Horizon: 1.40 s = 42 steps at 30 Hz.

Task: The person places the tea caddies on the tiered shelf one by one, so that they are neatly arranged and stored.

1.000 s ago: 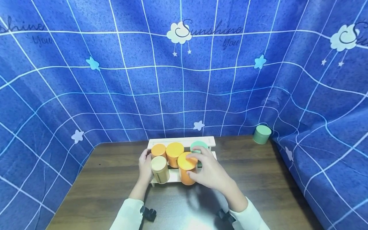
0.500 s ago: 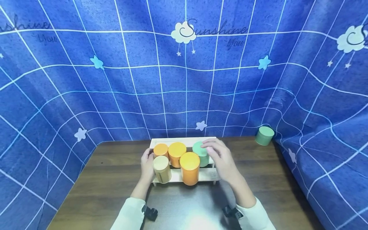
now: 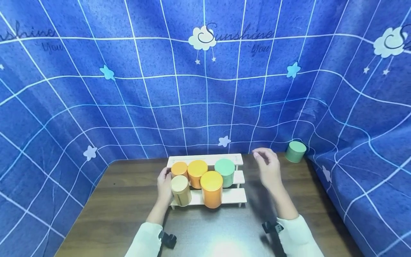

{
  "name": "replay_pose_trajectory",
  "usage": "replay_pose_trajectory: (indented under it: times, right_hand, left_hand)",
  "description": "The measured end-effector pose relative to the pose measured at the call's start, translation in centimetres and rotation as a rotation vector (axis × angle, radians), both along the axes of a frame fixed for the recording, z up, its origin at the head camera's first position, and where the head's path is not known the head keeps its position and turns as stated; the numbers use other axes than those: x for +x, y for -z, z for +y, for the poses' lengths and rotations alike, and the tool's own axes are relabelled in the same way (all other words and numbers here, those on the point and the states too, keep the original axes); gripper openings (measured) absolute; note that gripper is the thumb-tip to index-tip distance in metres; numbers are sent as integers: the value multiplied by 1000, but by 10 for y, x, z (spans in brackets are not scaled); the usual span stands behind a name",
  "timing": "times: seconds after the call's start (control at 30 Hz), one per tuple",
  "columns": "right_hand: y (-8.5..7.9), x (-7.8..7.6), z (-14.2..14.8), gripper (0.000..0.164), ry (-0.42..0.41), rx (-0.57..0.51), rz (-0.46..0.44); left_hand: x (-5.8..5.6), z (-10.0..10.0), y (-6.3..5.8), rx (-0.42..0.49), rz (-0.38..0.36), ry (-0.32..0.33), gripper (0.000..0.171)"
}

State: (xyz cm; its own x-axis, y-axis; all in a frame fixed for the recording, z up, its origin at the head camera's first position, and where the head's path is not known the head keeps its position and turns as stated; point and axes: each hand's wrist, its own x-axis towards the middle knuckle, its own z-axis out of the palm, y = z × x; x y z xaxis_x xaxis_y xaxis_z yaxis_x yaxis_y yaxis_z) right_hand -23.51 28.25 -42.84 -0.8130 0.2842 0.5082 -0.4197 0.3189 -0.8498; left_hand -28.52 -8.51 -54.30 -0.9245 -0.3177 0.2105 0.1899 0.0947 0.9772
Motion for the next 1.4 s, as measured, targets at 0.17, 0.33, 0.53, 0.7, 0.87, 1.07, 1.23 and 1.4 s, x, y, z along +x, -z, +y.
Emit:
replay_pose_trajectory:
  times: [0.17,0.33,0.53,0.7,0.87,1.07,1.23,1.4]
  right_hand:
    - [13,-32,38,13,99,-321,-165]
    - [34,-68,87,22,291,-640,-272]
    - [60,-83,121,36,568,-761,-375]
    - [77,-87,137,53,682,-761,-449]
    - [91,-92,148,90,607,-548,-566]
    - [98,-99,160,88,501,-268,-494]
    - [95,-107,162,83,483,-266,-456]
    - [96,-110,164,63,590,-382,-400]
  left_hand:
    - [1,0,-1,2,0,-7,34]
    - [2,2,-2,7,-2,0,34]
    - [5,4,0,17,-8,-1,35]
    - [5,5,0,14,-1,18,34]
    - [4,6,0,11,8,16,34]
    - [5,3,-1,26,-8,22,35]
    - [4,-1,0,28,-12,21,34]
    - [4,-1,1,23,8,21,34]
